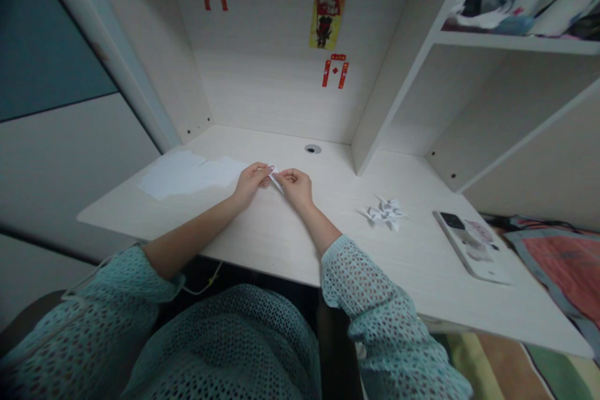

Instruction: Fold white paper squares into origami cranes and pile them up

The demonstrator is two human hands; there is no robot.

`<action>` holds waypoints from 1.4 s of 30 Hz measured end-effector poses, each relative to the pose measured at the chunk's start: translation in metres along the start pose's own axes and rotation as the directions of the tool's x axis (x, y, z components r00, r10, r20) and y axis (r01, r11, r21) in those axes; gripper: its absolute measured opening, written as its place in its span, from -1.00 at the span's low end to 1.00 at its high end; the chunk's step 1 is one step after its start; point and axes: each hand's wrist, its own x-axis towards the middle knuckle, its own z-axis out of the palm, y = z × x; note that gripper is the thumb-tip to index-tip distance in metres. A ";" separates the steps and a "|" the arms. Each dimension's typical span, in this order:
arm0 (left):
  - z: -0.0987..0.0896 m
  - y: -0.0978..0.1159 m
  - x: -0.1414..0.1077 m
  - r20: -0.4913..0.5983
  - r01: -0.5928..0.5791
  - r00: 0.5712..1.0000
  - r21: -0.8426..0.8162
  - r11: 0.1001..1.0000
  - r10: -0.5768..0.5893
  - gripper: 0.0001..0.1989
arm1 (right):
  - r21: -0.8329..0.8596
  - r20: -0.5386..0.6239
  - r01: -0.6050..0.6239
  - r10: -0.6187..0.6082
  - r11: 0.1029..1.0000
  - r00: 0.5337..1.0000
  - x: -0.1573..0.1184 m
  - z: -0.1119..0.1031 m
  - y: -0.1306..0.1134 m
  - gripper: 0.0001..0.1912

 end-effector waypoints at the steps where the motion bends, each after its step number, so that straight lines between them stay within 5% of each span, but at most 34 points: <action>1: 0.000 0.000 0.000 -0.001 -0.002 1.000 0.006 1.000 0.002 -0.63 | -0.004 -0.003 0.007 -0.007 1.000 1.000 0.000 0.000 0.000 -0.61; 12: 0.001 0.001 0.000 -0.029 -0.030 0.999 0.041 0.999 0.031 -0.62 | -0.091 -0.030 0.131 -0.135 0.987 0.990 -0.001 -0.001 0.003 -0.62; 22: 0.000 -0.002 0.001 -0.026 -0.049 0.998 0.040 0.998 0.050 -0.64 | 0.063 0.029 0.082 -0.084 0.995 0.996 -0.001 0.000 0.001 -0.58; 32: 0.001 0.002 -0.002 -0.046 -0.118 0.992 0.055 0.991 0.121 -0.66 | -0.120 0.005 0.033 -0.033 0.992 0.999 -0.001 -0.003 0.000 -0.56; 42: 0.001 -0.001 0.002 -0.053 -0.171 0.983 0.036 0.985 0.173 -0.67 | -0.117 0.039 0.010 -0.005 0.993 0.999 -0.002 -0.001 -0.001 -0.57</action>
